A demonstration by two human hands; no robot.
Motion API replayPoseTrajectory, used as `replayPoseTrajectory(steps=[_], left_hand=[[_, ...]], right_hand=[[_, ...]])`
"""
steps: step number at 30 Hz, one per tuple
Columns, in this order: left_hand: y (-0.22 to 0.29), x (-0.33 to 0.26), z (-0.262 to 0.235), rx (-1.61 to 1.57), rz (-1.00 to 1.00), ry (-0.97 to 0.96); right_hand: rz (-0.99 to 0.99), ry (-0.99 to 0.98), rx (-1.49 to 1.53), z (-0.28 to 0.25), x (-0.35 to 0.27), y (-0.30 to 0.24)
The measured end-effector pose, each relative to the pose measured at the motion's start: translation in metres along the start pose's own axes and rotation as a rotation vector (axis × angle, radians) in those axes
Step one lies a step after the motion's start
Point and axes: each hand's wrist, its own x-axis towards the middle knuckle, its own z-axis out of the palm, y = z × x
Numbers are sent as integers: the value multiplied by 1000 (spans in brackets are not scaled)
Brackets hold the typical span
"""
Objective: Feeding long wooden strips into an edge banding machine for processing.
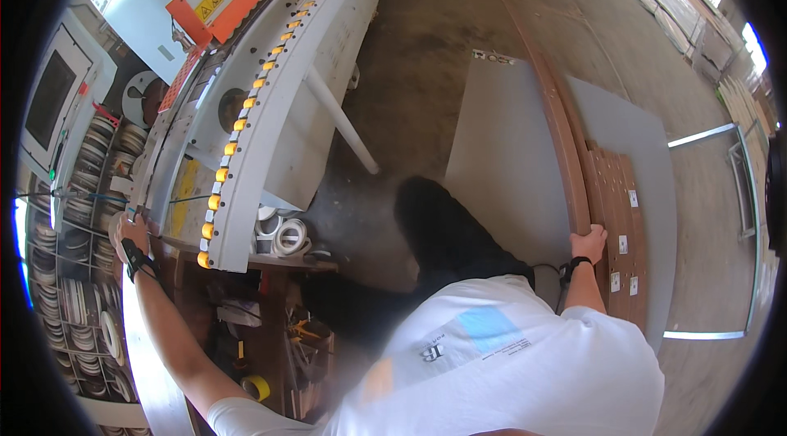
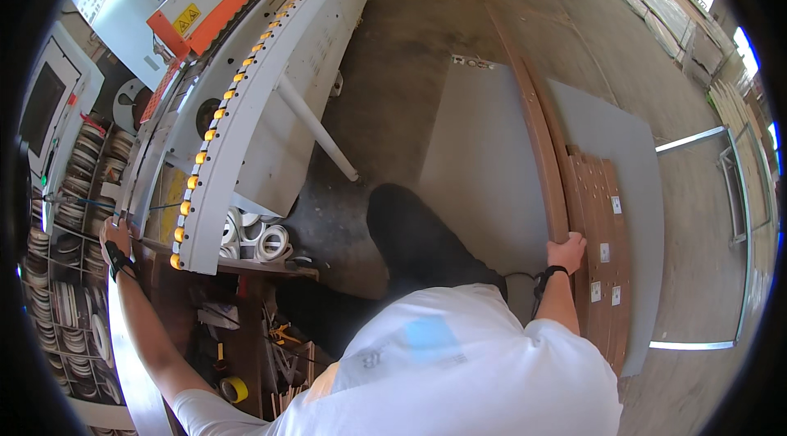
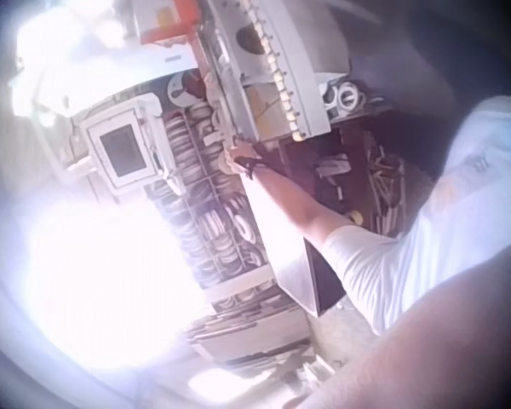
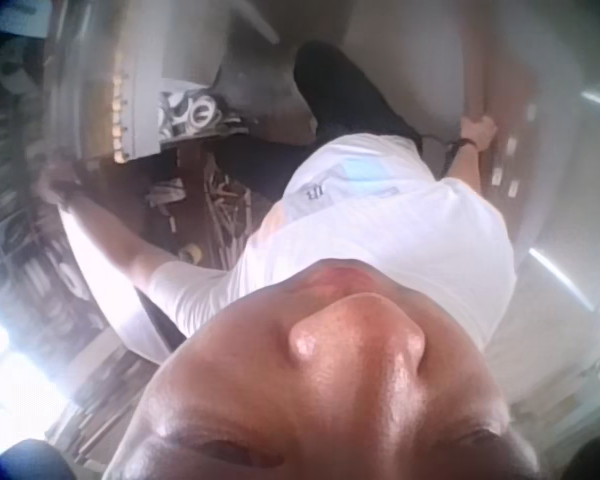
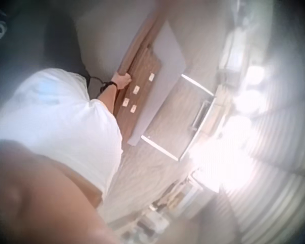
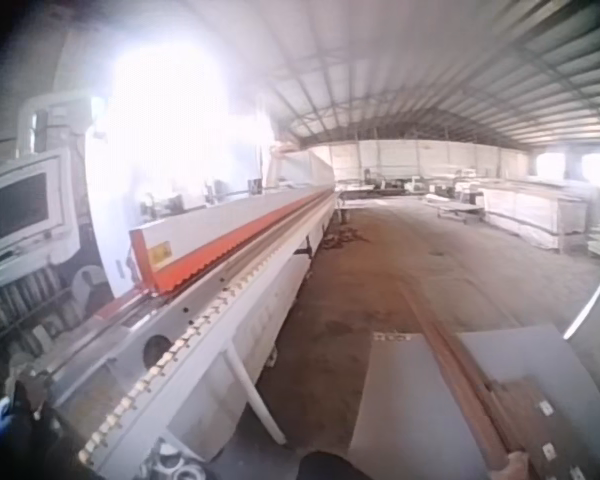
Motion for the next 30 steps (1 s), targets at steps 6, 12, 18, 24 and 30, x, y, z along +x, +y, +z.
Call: replayPoseTrajectory(steps=[6, 12, 18, 24, 30], left_hand=[[8, -3, -1, 13, -13, 29], [13, -10, -8, -41, -38, 83], [31, -23, -26, -178, 81, 232], [70, -29, -51, -310, 231, 419], [130, -105, -137, -544, 566, 600]], right_hand=[[-93, 148, -27, -69, 21, -15], [-201, 395, -98, -136, 40, -31], [-394, 651, 34, -202, 61, -53], [-516, 913, 149, -277, 54, -111], [-671, 1131, 293, -327, 32, -159]])
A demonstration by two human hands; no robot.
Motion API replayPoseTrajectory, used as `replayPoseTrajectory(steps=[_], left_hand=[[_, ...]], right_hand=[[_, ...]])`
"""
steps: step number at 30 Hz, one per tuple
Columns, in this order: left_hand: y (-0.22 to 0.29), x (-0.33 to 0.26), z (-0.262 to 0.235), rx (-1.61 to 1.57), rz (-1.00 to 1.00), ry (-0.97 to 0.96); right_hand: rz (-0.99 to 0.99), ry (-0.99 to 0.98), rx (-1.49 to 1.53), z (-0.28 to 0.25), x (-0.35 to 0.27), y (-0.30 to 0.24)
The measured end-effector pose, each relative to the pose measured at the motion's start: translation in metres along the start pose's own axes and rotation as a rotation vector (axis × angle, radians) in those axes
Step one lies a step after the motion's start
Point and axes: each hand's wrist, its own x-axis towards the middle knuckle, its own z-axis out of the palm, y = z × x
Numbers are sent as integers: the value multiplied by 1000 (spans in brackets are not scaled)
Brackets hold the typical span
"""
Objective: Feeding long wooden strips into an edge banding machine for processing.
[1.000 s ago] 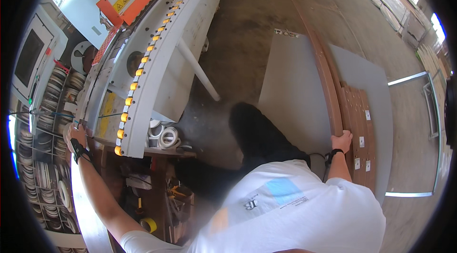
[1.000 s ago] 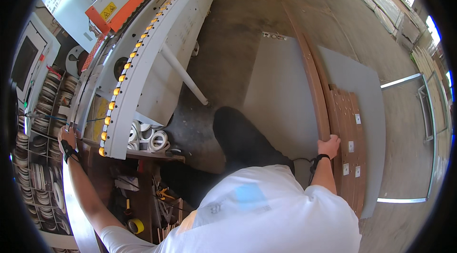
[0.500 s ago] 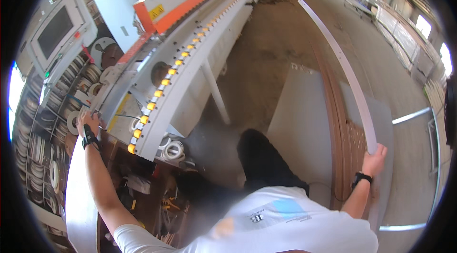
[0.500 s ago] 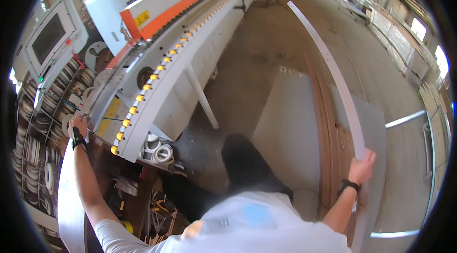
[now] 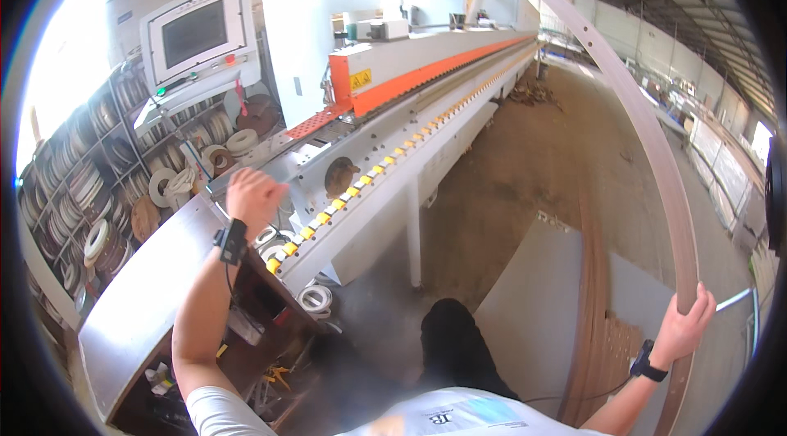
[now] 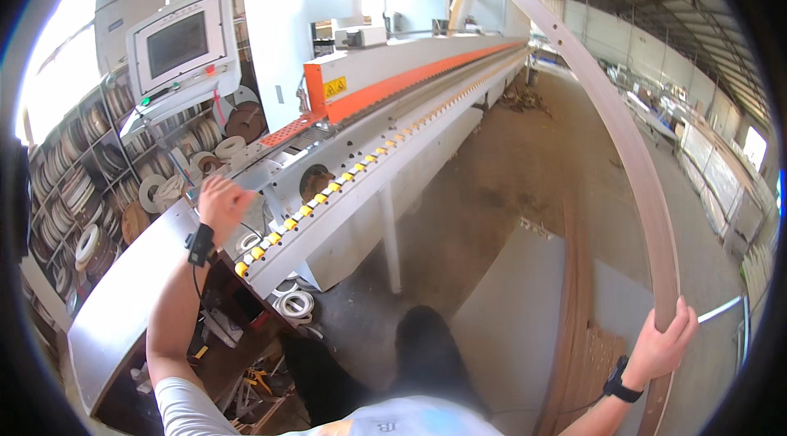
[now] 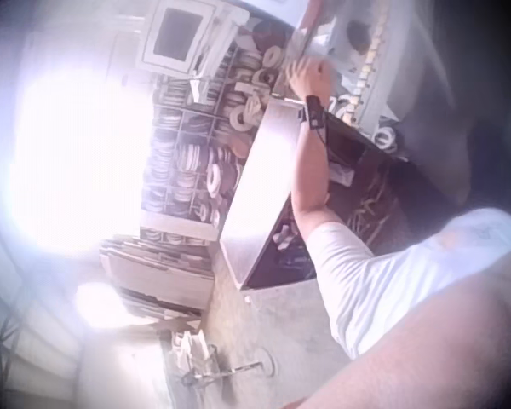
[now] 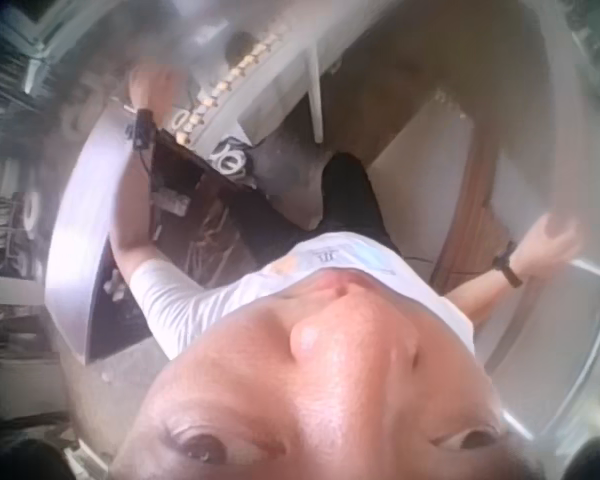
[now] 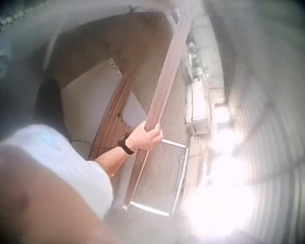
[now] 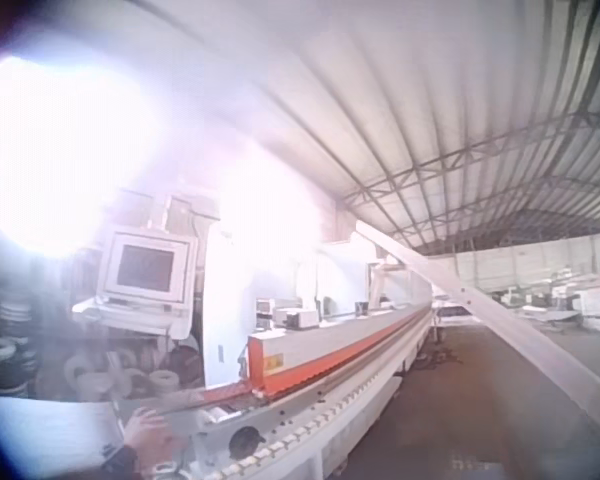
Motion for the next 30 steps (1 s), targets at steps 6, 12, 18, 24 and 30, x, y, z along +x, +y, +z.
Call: replayPoseTrajectory(steps=[6, 12, 18, 24, 30], left_hand=[[146, 59, -68, -179, 414, 176], [220, 86, -110, -108, 630, 415], [282, 83, -95, -22, 784, 427], [274, 41, -87, 133, 776, 137], [231, -16, -99, 110, 597, -242]], right_hand=[[-46, 140, 115, -26, 7, -30], [-114, 47, 508, -33, -8, -71], [-220, -193, 916, -45, -38, -139], [-371, -363, 1182, -54, -68, -190], [-580, -331, 1011, 1, -82, -192]])
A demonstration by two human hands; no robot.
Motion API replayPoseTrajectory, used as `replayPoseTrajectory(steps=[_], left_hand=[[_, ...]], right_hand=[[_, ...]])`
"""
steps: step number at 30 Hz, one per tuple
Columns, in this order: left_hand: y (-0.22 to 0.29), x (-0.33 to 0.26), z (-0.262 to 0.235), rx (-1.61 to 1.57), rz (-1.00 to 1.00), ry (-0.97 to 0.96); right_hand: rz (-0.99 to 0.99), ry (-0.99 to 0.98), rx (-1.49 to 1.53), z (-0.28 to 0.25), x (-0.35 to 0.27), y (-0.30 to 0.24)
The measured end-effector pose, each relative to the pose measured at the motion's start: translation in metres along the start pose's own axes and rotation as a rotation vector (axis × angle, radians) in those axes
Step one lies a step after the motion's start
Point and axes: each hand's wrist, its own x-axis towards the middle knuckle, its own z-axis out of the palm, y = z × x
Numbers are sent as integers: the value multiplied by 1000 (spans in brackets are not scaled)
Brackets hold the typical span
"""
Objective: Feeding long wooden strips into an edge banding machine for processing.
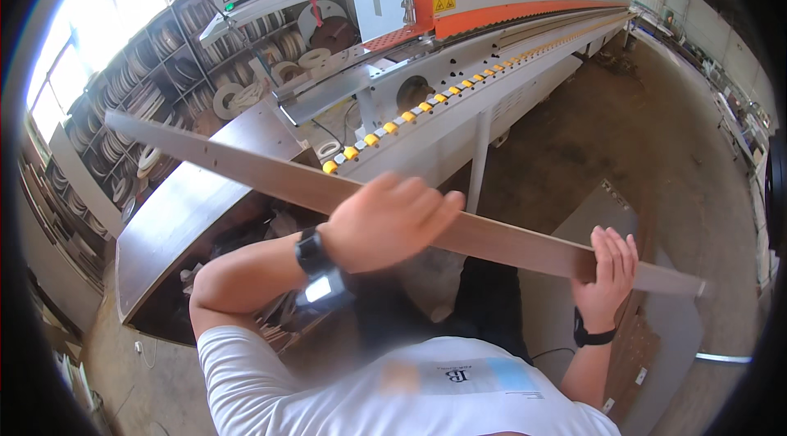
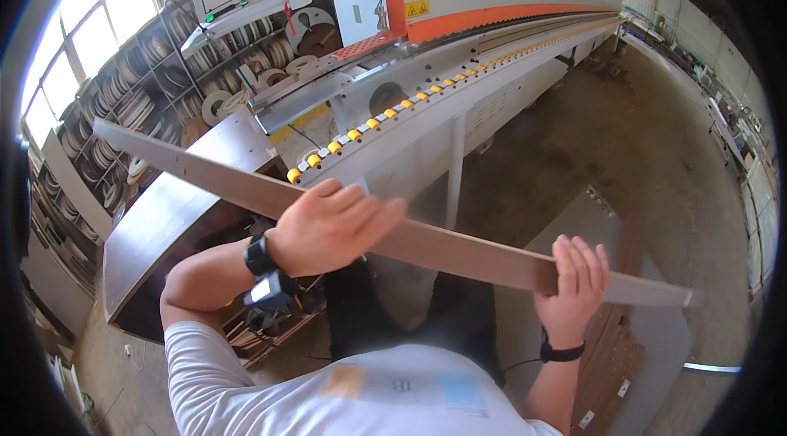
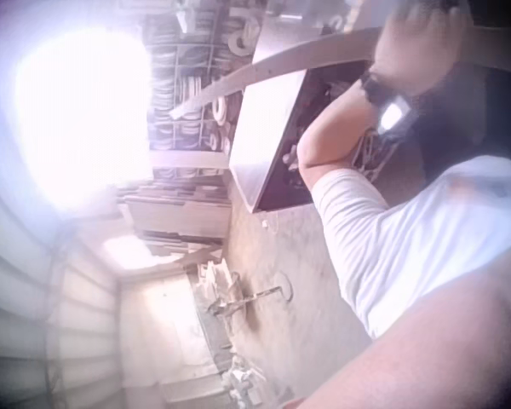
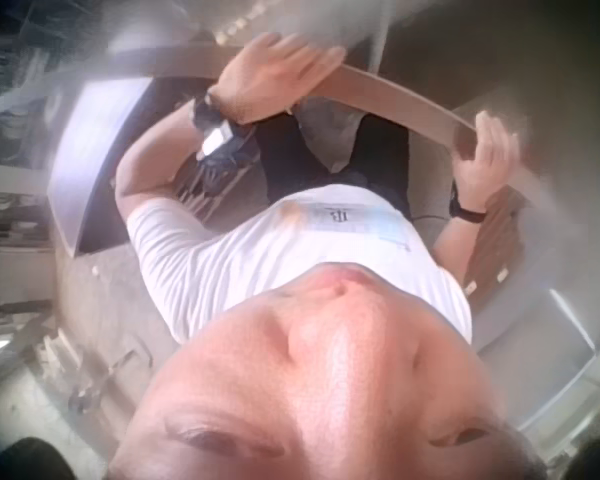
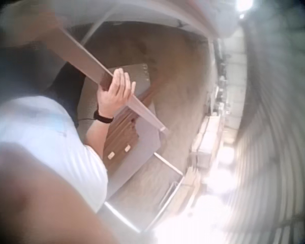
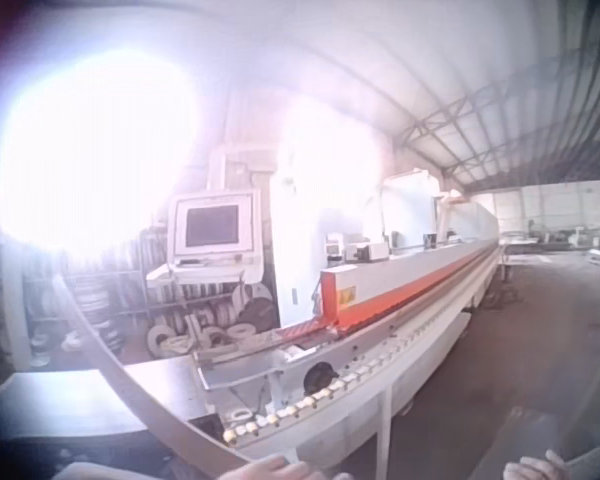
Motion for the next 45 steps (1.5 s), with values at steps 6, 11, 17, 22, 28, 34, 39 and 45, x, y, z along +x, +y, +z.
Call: replayPoseTrajectory(steps=[6, 11, 17, 22, 28, 34, 39, 45], left_hand=[[-16, -77, -1, -428, -389, -398], [-11, -98, -14, -410, -541, -478], [3, -53, 0, -437, -432, -352], [-4, -39, 16, -556, -417, -285], [-51, -101, 4, -364, -615, -295], [-130, -194, -7, -232, -884, -495], [-182, -284, -12, -218, -1082, -631], [-200, -347, -12, -163, -1246, -708]], right_hand=[[202, -66, -130, 32, -26, 84], [112, -66, -5, 65, 16, 53], [-130, -21, 357, 105, 69, -49], [-261, 60, 532, 119, 88, -113], [-147, 113, 692, 122, 67, -97], [52, -187, 804, 160, 1, -78], [194, -472, 849, 187, -60, -72], [332, -622, 935, 211, -115, -75]])
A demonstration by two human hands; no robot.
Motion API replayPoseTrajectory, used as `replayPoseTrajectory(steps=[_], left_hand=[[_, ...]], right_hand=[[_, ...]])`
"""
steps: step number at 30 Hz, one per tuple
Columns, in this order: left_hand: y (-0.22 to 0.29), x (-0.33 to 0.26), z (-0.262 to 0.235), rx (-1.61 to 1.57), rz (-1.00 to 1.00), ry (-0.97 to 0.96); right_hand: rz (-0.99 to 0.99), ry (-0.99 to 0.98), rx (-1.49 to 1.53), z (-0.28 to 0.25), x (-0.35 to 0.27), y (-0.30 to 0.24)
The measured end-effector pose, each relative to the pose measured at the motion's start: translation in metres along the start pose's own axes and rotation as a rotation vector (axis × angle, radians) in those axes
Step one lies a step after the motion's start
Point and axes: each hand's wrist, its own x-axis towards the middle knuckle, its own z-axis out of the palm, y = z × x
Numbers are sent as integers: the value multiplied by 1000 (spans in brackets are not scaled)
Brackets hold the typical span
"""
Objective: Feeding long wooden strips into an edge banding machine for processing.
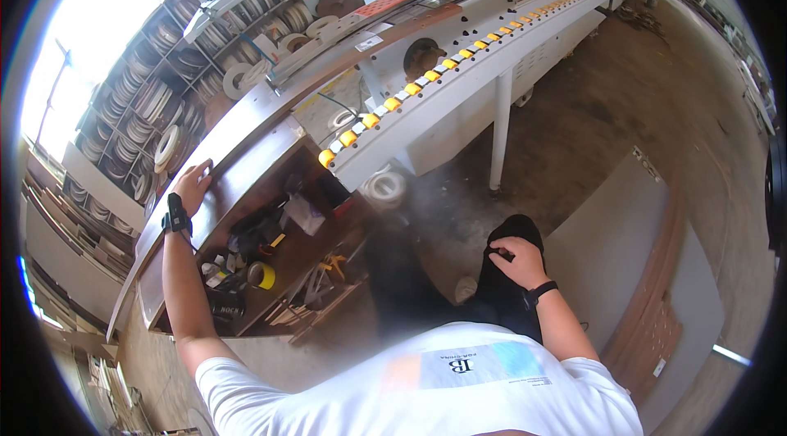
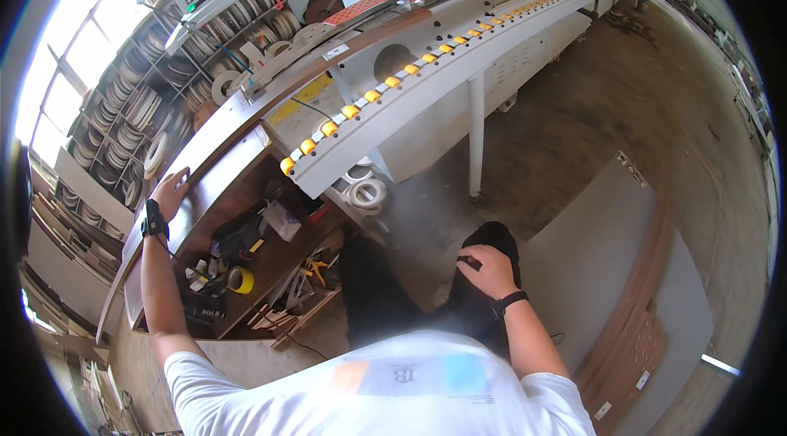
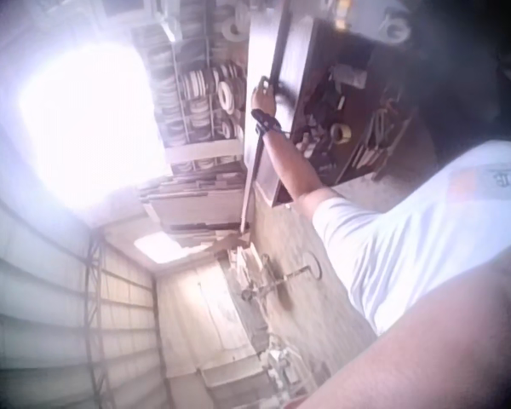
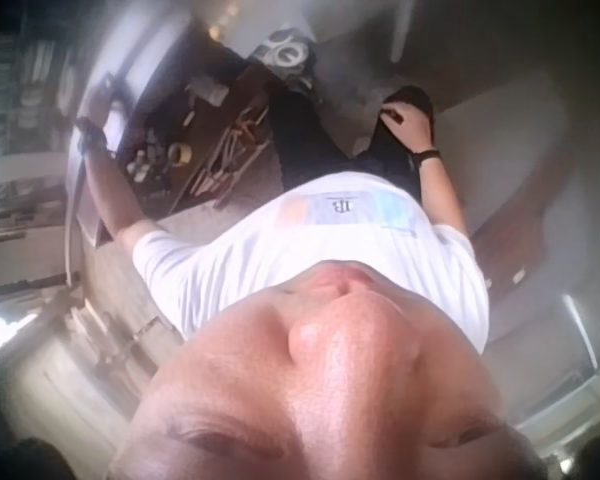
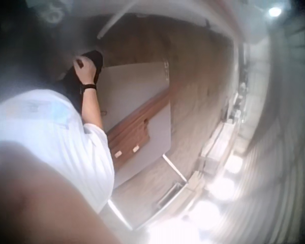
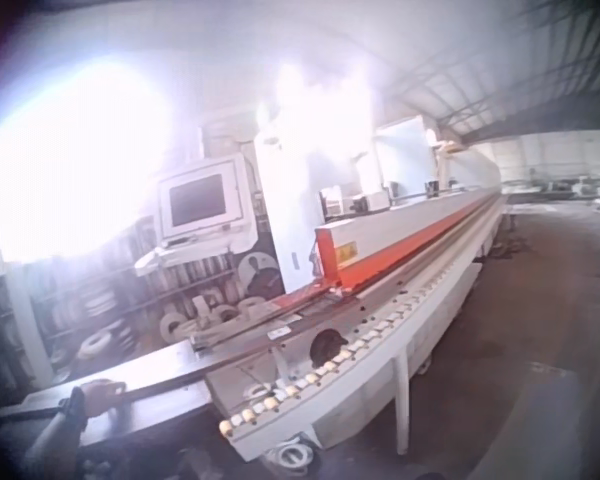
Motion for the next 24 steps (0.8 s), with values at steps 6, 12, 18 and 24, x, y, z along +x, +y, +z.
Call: replayPoseTrajectory(steps=[6, 12, 18, 24], left_hand=[[29, 57, 19, 203, 21, 81], [119, 135, 39, 331, 370, 259], [190, 213, 61, 92, 306, 258], [201, 204, 54, 160, 182, 223]], right_hand=[[349, -204, 177, 14, -10, 31], [427, -155, 151, 30, 0, 56], [458, -120, 160, 33, 0, 58], [520, 13, 314, 30, -10, 67]])
